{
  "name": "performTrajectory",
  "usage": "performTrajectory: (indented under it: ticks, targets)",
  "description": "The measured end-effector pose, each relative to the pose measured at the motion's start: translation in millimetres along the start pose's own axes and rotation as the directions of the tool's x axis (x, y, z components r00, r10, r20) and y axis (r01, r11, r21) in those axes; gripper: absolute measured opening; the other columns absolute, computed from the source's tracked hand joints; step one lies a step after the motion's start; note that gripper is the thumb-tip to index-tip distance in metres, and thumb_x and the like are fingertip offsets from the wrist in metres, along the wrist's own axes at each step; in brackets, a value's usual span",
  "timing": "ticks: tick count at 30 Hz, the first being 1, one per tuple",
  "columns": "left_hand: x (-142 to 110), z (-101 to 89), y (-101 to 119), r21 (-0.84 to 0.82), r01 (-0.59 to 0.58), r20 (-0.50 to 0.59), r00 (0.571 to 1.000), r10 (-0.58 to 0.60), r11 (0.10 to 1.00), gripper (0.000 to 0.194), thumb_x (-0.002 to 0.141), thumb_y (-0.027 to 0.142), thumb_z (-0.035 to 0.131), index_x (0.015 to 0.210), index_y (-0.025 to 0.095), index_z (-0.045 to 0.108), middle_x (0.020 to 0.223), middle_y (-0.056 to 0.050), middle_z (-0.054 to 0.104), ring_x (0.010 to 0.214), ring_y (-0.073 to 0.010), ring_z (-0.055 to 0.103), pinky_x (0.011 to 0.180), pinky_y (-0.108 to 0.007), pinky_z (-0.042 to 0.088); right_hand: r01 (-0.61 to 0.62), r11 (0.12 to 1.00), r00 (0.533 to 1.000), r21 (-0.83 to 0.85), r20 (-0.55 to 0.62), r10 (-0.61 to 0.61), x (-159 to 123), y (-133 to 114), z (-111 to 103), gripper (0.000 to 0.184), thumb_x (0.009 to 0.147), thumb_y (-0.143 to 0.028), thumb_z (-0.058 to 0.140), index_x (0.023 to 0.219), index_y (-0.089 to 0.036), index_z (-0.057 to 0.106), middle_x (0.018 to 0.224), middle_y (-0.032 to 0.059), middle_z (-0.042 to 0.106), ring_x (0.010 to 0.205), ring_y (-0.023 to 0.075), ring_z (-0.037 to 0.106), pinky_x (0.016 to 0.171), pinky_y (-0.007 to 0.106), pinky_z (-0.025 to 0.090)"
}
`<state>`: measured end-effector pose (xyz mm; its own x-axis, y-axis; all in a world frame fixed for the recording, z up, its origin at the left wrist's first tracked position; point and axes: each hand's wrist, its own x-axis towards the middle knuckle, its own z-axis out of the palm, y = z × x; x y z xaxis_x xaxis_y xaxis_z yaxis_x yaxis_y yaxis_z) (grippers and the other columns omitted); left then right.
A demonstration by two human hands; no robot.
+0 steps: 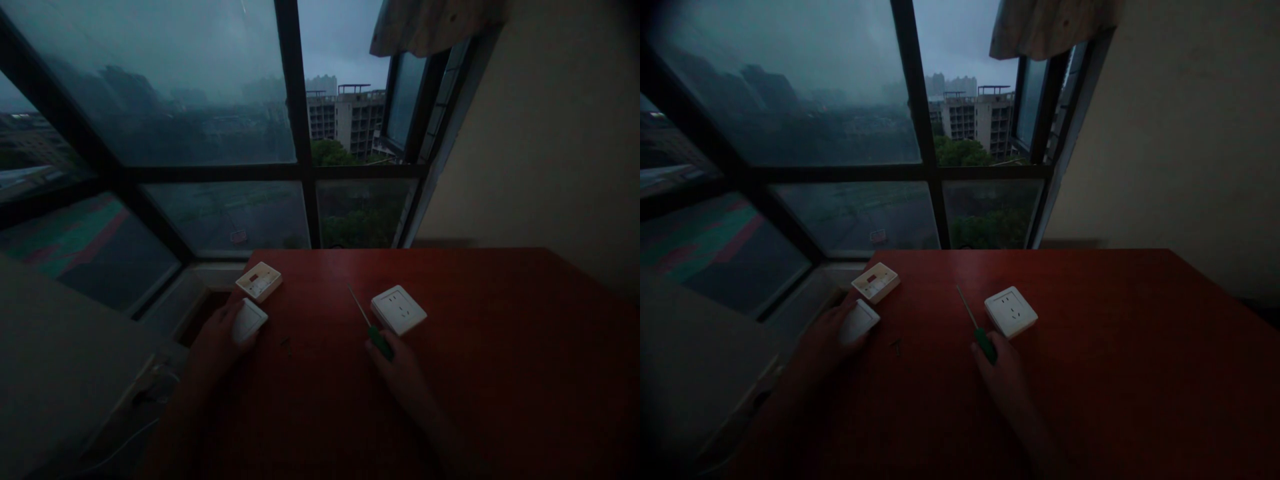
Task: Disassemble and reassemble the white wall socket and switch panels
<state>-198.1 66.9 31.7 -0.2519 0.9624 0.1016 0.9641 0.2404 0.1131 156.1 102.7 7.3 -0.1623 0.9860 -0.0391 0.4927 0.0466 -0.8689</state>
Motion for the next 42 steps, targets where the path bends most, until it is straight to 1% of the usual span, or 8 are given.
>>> performTrajectory:
  ticks: [9, 17, 23, 26, 30, 34, 38, 42]
  targets:
    - [6.0, 10.9, -21.8, -0.043, -0.233, -0.054, 0.972, 0.23, 0.972, 0.072, 0.07, 0.03, 0.062, 0.137, 0.016, 0.039, 0.143, -0.017, 0.041, 0.125, -0.0379, 0.046, 0.102, -0.051, 0.041, 0.013, 1.0, 1.0, 0.003, -0.006, -0.013, -0.9, -0.5, 1.1, 0.022, 0.083, -0.041, 0.05, 0.077, -0.021, 0.056, 0.071, 0.001, 0.06, 0.065, 0.0169, 0.055, 0.058, 0.026, 0.042]
    - [-2.3, -5.1, -14.0, -0.03, -0.319, -0.147, 0.939, 0.311, 0.947, 0.081, 0.072, 0.029, 0.064, 0.143, 0.022, 0.026, 0.147, -0.014, 0.032, 0.133, -0.0374, 0.035, 0.104, -0.053, 0.038, 0.022, 1.0, 0.999, 0.006, -0.027, -0.022, -3.9, -5.8, 1.1, 0.021, 0.082, -0.039, 0.052, 0.079, -0.02, 0.06, 0.074, 0.0028, 0.063, 0.069, 0.0187, 0.059, 0.061, 0.027, 0.044]
    - [-9.9, -25.9, 47.3, -0.182, -0.323, -0.268, 0.925, 0.269, 0.929, 0.047, 0.085, 0.035, 0.055, 0.13, 0.027, 0.042, 0.142, -0.007, 0.04, 0.133, -0.0307, 0.037, 0.109, -0.051, 0.034, 0.033, 0.998, 0.98, -0.053, -0.194, -0.043, 1.5, -7.6, -36.0, 0.034, 0.083, -0.048, 0.051, 0.092, -0.019, 0.064, 0.091, 0.0075, 0.068, 0.084, 0.024, 0.061, 0.076, 0.033, 0.046]
    - [-12.6, -24.7, 91.7, -0.356, -0.367, -0.225, 0.926, 0.302, 0.859, 0.039, 0.087, 0.029, 0.051, 0.127, 0.026, 0.047, 0.137, -0.007, 0.046, 0.129, -0.027, 0.044, 0.107, -0.047, 0.039, -0.017, 0.996, 0.953, -0.093, -0.302, -0.012, 21.0, 7.1, -68.2, 0.039, 0.082, -0.049, 0.051, 0.101, -0.018, 0.064, 0.104, 0.0104, 0.067, 0.093, 0.0261, 0.061, 0.081, 0.036, 0.045]
    - [-18.6, -17.6, 147.8, -0.509, -0.386, -0.103, 0.915, 0.39, 0.77, 0.049, 0.085, 0.025, 0.054, 0.132, 0.025, 0.043, 0.137, -0.008, 0.046, 0.124, -0.025, 0.049, 0.105, -0.043, 0.043, -0.102, 0.987, 0.956, -0.124, -0.285, 0.063, 46.7, 30.1, -90.9, 0.045, 0.078, -0.051, 0.053, 0.1, -0.014, 0.067, 0.101, 0.0136, 0.069, 0.09, 0.0276, 0.063, 0.077, 0.038, 0.047]
    - [-20.5, -6.2, 186.7, -0.531, -0.45, -0.004, 0.849, 0.528, 0.718, 0.064, 0.082, 0.032, 0.063, 0.14, 0.026, 0.035, 0.146, -0.008, 0.039, 0.132, -0.0277, 0.039, 0.109, -0.045, 0.037, -0.136, 0.986, 0.963, -0.093, -0.248, 0.109, 48.5, 37.9, -78.3, 0.052, 0.08, -0.053, 0.049, 0.103, -0.011, 0.067, 0.095, 0.0149, 0.071, 0.081, 0.0273, 0.066, 0.072, 0.038, 0.049]
    - [-14.0, 13.9, 203.1, -0.533, -0.438, 0.021, 0.848, 0.529, 0.724, 0.085, 0.072, 0.042, 0.075, 0.142, 0.023, 0.031, 0.15, -0.012, 0.03, 0.137, -0.0315, 0.031, 0.111, -0.049, 0.033, -0.065, 0.995, 0.982, -0.069, -0.181, 0.052, 34.7, 29.9, -55.5, 0.044, 0.081, -0.051, 0.051, 0.101, -0.016, 0.067, 0.099, 0.0112, 0.071, 0.088, 0.0259, 0.065, 0.079, 0.037, 0.049]
    - [-9.5, 24.4, 202.3, -0.497, -0.455, -0.014, 0.856, 0.518, 0.739, 0.079, 0.071, 0.041, 0.076, 0.138, 0.022, 0.038, 0.144, -0.013, 0.037, 0.132, -0.033, 0.035, 0.109, -0.051, 0.033, -0.013, 0.999, 0.991, -0.047, -0.131, 0.007, 23.9, 21.0, -41.5, 0.037, 0.08, -0.045, 0.054, 0.1, -0.018, 0.067, 0.102, 0.0099, 0.071, 0.093, 0.0255, 0.064, 0.083, 0.037, 0.049]
